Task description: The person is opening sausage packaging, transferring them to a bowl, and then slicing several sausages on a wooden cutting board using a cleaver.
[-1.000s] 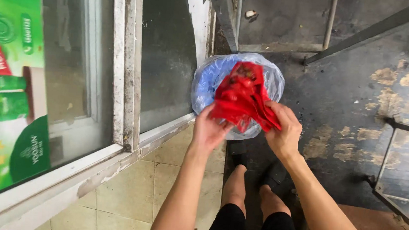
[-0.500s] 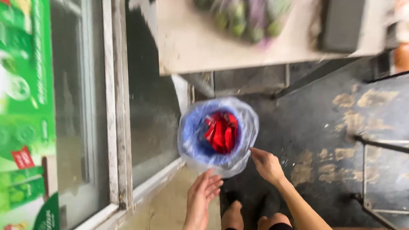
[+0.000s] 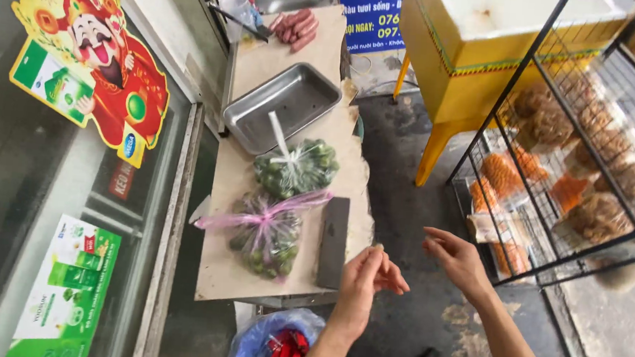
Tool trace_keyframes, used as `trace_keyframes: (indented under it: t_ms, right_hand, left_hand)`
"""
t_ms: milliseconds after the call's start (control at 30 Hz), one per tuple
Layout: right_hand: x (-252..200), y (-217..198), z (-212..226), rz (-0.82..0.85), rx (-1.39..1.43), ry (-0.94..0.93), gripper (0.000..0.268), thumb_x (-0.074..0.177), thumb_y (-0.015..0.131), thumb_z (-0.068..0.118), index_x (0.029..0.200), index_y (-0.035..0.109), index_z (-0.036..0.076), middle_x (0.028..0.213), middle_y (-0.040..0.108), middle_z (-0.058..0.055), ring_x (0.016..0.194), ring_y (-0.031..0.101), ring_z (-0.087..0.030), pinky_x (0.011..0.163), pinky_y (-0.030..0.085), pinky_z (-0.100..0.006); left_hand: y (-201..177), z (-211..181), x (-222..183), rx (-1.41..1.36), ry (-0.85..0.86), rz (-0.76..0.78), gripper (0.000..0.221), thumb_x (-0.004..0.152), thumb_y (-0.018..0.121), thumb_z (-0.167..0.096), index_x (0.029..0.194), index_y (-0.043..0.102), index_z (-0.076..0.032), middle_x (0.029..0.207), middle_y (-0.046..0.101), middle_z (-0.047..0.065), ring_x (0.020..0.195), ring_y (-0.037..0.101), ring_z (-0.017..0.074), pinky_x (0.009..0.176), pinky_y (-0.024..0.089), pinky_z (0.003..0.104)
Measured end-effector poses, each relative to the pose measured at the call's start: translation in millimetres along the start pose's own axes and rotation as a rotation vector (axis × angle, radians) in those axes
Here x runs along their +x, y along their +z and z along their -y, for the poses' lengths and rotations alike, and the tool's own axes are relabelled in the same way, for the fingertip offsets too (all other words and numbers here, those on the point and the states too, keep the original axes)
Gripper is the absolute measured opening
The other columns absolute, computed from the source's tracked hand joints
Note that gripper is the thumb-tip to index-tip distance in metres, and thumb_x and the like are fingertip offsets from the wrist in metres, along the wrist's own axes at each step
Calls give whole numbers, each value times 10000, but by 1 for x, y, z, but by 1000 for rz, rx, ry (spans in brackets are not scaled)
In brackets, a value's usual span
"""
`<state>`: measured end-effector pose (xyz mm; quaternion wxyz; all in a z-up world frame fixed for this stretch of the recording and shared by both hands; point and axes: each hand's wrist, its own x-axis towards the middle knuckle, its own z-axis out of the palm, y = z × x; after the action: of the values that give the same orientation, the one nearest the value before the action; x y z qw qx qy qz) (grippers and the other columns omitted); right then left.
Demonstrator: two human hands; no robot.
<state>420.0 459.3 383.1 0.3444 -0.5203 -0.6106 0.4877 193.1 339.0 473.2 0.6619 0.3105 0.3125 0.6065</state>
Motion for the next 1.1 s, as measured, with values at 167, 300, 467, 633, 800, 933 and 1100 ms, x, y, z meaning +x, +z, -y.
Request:
trace_keyframes:
  t_ms: [167,300,467,633,800,933,1100]
  right_hand:
    - [98,-52,65,204,-94,-170,391,985,625,194,1351,655,60,1050,797,-78,979,734,-114,872,573,-294]
    - [175,-68,124,271,-199,-150,389,988,614,190,1360,657,84,1042,798,-65,940,708,-116,771,558,-333]
    - [302,-58,130,409,-163,-349,377,996,631,201,1347,660,67,1034,795,-69,964,732,-104,851,589,-291]
    - [423,-32,187,477,-278,-418,374,978,656,230,1321,681,83,999,805,-72,936,744,-98,814,592,-294]
    - [559,-2,240,486,-583,-493,340,960,682,275,1269,747,149,935,801,-108,810,715,-197,735,576,-355]
    - [659,47,260,559,-602,-570,323,968,693,299,1242,736,133,956,786,-132,856,752,-195,758,577,-364]
    - [772,141,258,633,-686,-1120,449,868,733,190,1306,697,101,1136,731,-193,1090,675,-379,958,524,-459]
  left_hand:
    - [59,-31,96,36,50,-191,226,1050,593,-309,1039,597,-83,896,698,82,764,714,186,707,592,326]
    - [64,-40,164,-48,45,-299,302,989,633,-247,1221,647,-55,1033,727,97,829,745,208,751,617,350]
    - [43,-46,261,-163,91,-438,313,1005,615,-256,1212,651,-24,1037,729,118,882,745,223,784,612,348]
    - [-3,-70,390,-307,163,-519,358,1003,595,-247,1254,656,1,1114,739,128,991,736,219,848,603,343]
    - [-70,-93,533,-537,252,-603,398,1000,588,-236,1311,616,10,1230,723,151,1093,719,239,936,591,381]
    - [-107,-117,587,-640,290,-708,415,995,579,-226,1329,600,19,1290,698,158,1153,705,246,963,594,385]
    - [-153,-124,637,-694,279,-876,434,967,611,-198,1316,588,59,1269,684,198,1116,704,297,936,623,451]
